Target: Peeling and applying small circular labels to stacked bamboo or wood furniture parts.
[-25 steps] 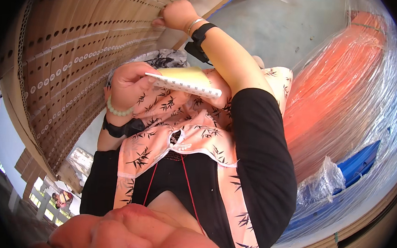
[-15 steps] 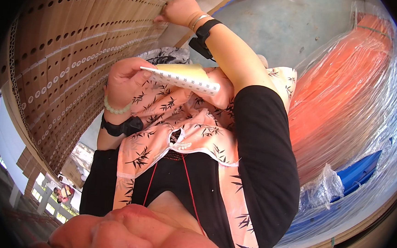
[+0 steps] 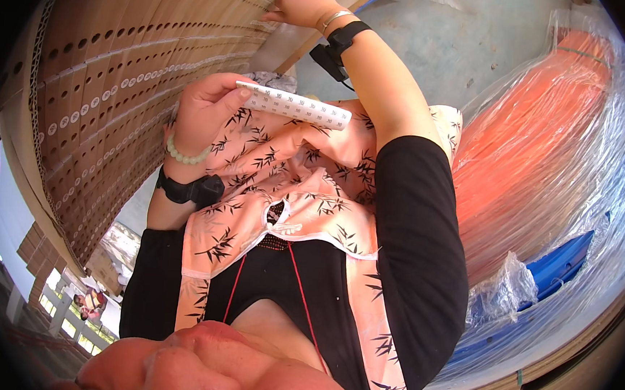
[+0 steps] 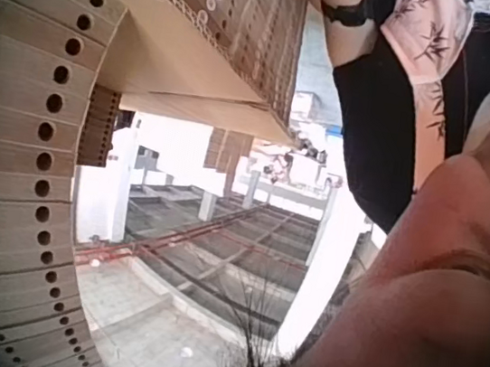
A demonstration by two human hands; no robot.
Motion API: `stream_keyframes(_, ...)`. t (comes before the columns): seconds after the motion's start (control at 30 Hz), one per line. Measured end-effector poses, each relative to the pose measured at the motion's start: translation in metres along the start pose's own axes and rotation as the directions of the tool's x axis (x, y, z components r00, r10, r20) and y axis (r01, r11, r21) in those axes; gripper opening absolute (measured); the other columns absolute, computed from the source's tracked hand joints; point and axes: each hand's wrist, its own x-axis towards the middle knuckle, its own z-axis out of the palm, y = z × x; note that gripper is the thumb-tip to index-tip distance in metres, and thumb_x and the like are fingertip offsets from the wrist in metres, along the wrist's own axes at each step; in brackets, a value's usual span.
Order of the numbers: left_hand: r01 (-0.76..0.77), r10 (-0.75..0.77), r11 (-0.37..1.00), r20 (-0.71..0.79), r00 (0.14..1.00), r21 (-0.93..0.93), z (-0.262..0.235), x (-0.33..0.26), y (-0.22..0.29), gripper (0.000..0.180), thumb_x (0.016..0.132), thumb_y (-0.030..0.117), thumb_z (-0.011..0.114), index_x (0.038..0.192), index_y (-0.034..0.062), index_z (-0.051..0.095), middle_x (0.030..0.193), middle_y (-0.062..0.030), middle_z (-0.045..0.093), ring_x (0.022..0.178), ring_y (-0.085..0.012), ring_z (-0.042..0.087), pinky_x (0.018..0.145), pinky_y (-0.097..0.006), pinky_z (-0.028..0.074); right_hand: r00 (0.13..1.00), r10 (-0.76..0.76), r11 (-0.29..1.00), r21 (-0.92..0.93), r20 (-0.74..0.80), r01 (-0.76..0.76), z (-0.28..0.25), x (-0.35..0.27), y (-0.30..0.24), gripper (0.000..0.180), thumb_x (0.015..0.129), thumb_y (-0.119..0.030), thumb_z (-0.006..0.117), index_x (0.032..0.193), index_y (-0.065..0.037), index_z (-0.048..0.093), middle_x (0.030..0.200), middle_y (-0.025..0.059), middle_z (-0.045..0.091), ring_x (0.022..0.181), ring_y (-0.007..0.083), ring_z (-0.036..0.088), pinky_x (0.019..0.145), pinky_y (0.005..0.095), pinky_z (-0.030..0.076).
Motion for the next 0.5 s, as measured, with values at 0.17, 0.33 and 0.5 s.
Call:
stream_keyframes(0.17, -0.039, 0.037, 0.999, -0.119, 0.992, -0.017, 0.003, 0.014, 0.0, 0.016, 0.093, 0.001, 0.061, 0.108, -0.0046, 0.065, 0.098, -0.0057, 0.069, 0.089, -0.0089, 0.062, 0.08, -0.024, 0.051, 0.998, 0.056, 0.993, 0.102, -0.007, -0.055, -0.065, -0.006, 0.008, 0.035, 0.085, -0.036, 0.06, 0.075, -0.003, 0.069, 0.07, 0.0185, 0.064, 0.065, 0.0375, 0.062, 0.062, 0.0444, 0.05)
stream_keyframes(0.33, -0.127, 0.121, 0.992, -0.241, 0.963, -0.009, 0.007, 0.017, 0.005, 0.018, 0.095, 0.008, 0.062, 0.105, -0.0059, 0.066, 0.091, -0.0025, 0.07, 0.08, -0.0053, 0.061, 0.073, -0.02, 0.05, 0.998, 0.057, 0.787, 0.614, 0.019, -0.056, -0.158, -0.029, -0.068, 0.024, 0.086, -0.023, 0.065, 0.082, 0.001, 0.066, 0.071, 0.0173, 0.063, 0.065, 0.0283, 0.062, 0.063, 0.0375, 0.049)
stream_keyframes(0.5, -0.22, 0.228, 0.973, -0.357, 0.906, 0.064, 0.0, 0.02, -0.004, 0.018, 0.095, 0.009, 0.062, 0.106, -0.0053, 0.067, 0.091, -0.0022, 0.069, 0.078, -0.0048, 0.06, 0.071, -0.019, 0.049, 0.985, 0.127, 0.78, 0.602, 0.115, -0.171, -0.176, -0.047, -0.102, 0.018, 0.087, -0.018, 0.067, 0.092, 0.0, 0.066, 0.078, 0.0138, 0.066, 0.07, 0.0232, 0.063, 0.066, 0.0333, 0.05)
